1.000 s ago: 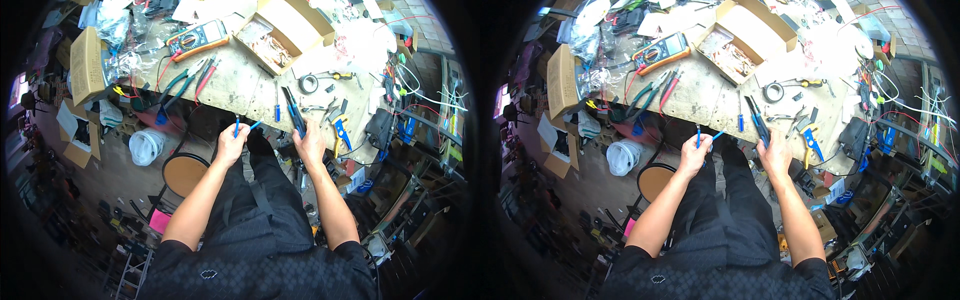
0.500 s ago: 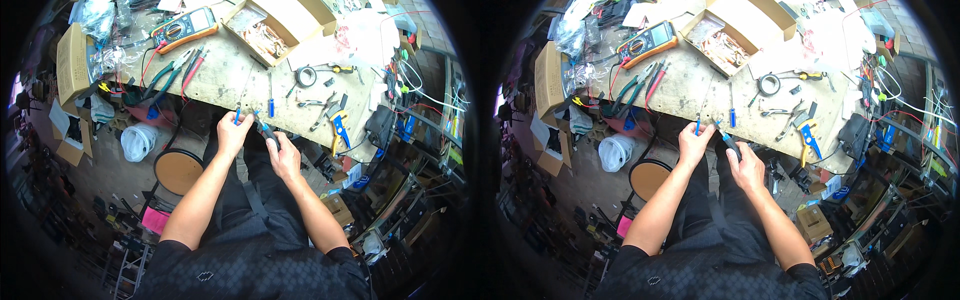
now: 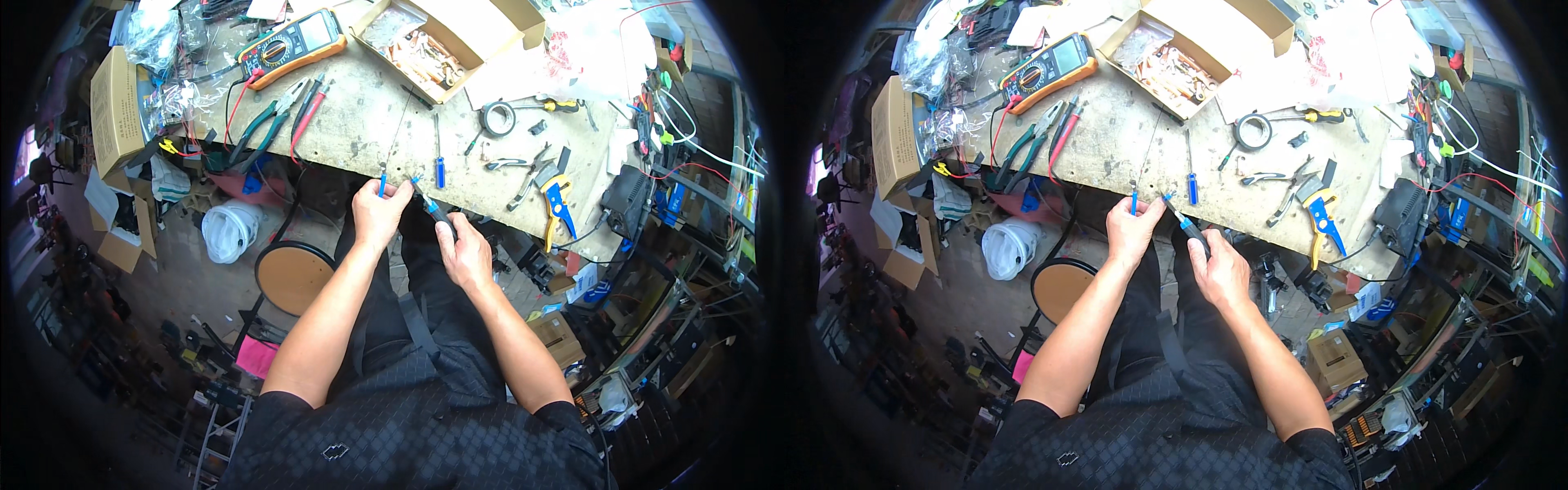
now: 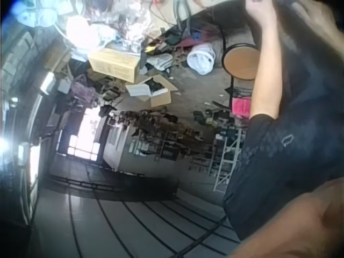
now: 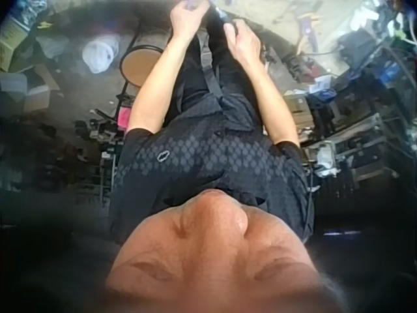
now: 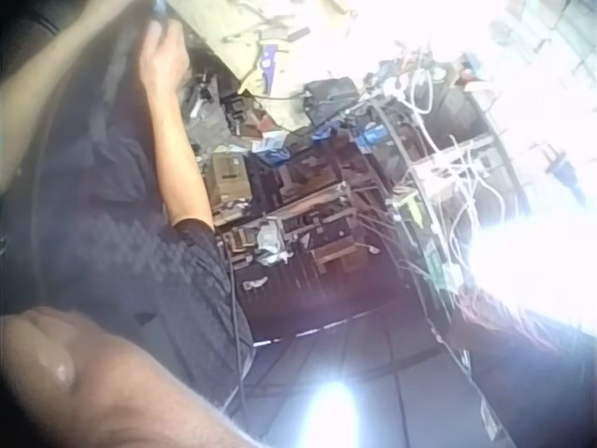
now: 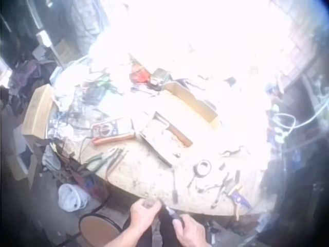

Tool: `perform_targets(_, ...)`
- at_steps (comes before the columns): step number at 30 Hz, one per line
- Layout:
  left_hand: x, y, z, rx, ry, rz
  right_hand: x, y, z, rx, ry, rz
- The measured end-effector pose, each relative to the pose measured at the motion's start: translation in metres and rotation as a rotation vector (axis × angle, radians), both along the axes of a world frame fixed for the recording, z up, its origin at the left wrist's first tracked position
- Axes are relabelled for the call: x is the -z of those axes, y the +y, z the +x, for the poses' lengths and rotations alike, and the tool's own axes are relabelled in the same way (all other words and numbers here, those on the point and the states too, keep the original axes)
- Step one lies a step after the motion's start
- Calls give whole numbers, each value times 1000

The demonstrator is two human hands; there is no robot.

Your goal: The person works at a cluttered workbench, using pliers and a screwdriver to strip and twist wires. They then move to the floor, squat, and use a hammer to strike a small blue component attached to a yellow object.

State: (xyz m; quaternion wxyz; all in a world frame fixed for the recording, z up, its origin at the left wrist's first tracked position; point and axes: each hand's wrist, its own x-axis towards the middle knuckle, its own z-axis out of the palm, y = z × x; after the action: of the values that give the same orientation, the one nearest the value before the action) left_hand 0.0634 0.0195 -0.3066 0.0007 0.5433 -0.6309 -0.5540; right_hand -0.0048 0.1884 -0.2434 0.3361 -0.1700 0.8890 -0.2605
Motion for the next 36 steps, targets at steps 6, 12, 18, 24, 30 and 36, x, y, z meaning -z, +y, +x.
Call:
perform_targets(6, 3, -4, 1, -14, 24, 44, 3, 2, -2, 24, -58, 24)
perform_targets(12, 1, -5, 0, -9, 12, 40, 5, 2, -4, 18, -91, 62)
perform_targets(18, 1, -8, -1, -23, 18, 71, 9, 1, -5, -9, -75, 95)
perform_targets(24, -2, -12, -2, 18, -24, 97, 5, -5, -9, -43, -60, 126)
perform_targets(30, -5, -15, -4, 33, -56, 81, 5, -8, -11, -52, -79, 169)
perform_targets(36, -3, -15, -5, -1, -53, 105, 11, -7, -12, -40, -80, 200)
